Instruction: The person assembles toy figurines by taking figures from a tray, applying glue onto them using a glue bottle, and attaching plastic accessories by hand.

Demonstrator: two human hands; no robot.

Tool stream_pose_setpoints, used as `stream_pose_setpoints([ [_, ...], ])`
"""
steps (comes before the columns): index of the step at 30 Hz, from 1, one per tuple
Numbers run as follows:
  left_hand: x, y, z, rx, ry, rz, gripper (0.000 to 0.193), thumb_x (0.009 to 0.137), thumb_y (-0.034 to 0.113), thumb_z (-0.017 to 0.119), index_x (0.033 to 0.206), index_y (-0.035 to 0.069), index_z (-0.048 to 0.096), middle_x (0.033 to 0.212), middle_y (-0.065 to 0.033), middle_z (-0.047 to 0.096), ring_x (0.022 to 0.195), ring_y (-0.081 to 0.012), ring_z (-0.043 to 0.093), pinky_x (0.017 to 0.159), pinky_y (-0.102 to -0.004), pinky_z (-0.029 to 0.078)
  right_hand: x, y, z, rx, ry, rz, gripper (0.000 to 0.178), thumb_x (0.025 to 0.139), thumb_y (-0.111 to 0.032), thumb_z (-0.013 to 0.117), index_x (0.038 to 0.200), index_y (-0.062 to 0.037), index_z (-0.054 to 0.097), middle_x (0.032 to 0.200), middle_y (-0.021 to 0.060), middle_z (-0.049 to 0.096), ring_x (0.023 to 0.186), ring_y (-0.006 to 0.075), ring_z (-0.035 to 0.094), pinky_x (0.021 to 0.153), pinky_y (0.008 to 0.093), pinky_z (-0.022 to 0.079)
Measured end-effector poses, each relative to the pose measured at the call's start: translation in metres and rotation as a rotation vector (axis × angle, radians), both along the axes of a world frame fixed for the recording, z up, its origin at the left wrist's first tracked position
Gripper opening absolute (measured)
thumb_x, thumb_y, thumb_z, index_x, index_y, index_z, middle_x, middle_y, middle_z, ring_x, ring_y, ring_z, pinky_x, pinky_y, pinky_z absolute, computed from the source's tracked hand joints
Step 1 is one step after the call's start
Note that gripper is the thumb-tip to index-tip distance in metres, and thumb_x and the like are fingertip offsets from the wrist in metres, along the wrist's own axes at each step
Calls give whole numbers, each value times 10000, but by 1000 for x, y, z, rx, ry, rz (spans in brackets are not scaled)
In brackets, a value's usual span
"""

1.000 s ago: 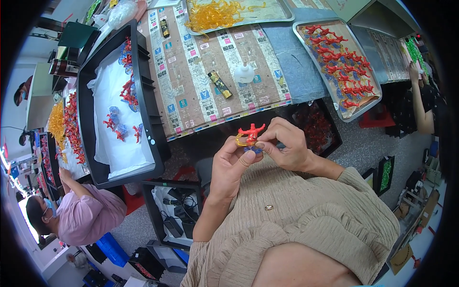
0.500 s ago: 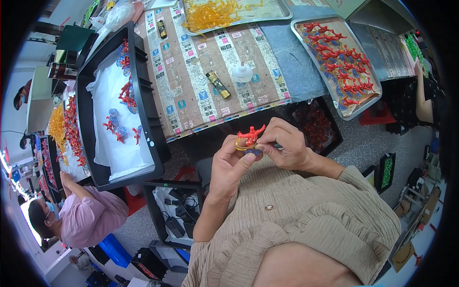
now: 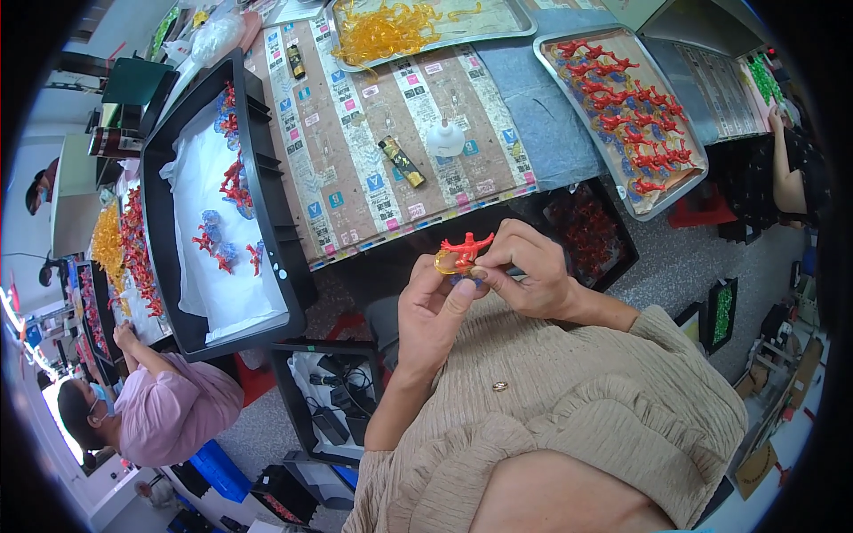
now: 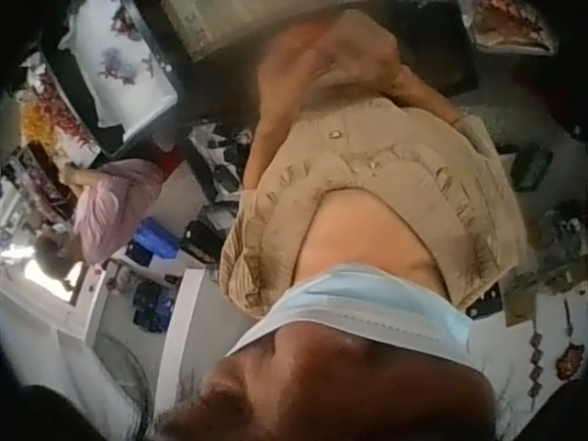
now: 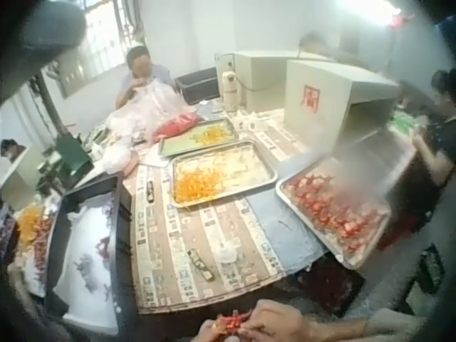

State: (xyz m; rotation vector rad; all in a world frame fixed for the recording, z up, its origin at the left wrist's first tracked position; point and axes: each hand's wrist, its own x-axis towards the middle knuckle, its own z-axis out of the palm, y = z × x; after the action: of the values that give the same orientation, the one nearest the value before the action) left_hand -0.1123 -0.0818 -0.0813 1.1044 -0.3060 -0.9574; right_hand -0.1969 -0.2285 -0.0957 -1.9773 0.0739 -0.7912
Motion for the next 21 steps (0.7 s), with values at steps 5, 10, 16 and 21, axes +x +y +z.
stream_pose_setpoints([
  [5,-7,-7,-2,41,-94,104,214,903,88,633,1083,-28,630,1032,-37,478,912,-123,575,834,-280,537,0,2,-3,13,-13,-16,148,742,10,741,819,-4,616,744,98,581,627,196,544,523,286,435],
  [10,-6,-9,-14,144,-437,208,176,871,69,670,1026,-12,663,950,-42,518,798,-98,556,641,-219,486,0,2,-7,0,-59,-26,143,746,24,729,833,2,617,766,103,586,645,207,556,543,289,448],
  [16,4,-21,-3,348,-1029,301,220,706,24,752,914,-5,690,711,-38,495,621,-115,487,520,-242,373,2,-2,5,43,60,-41,128,767,8,716,873,4,645,774,101,583,661,198,564,557,275,456],
  [21,14,-23,-20,326,-1385,179,346,662,97,774,961,-40,666,698,-78,488,587,-206,518,504,-301,420,7,-1,9,196,266,-93,87,796,-39,721,840,-5,655,752,49,565,597,98,524,519,231,425],
])
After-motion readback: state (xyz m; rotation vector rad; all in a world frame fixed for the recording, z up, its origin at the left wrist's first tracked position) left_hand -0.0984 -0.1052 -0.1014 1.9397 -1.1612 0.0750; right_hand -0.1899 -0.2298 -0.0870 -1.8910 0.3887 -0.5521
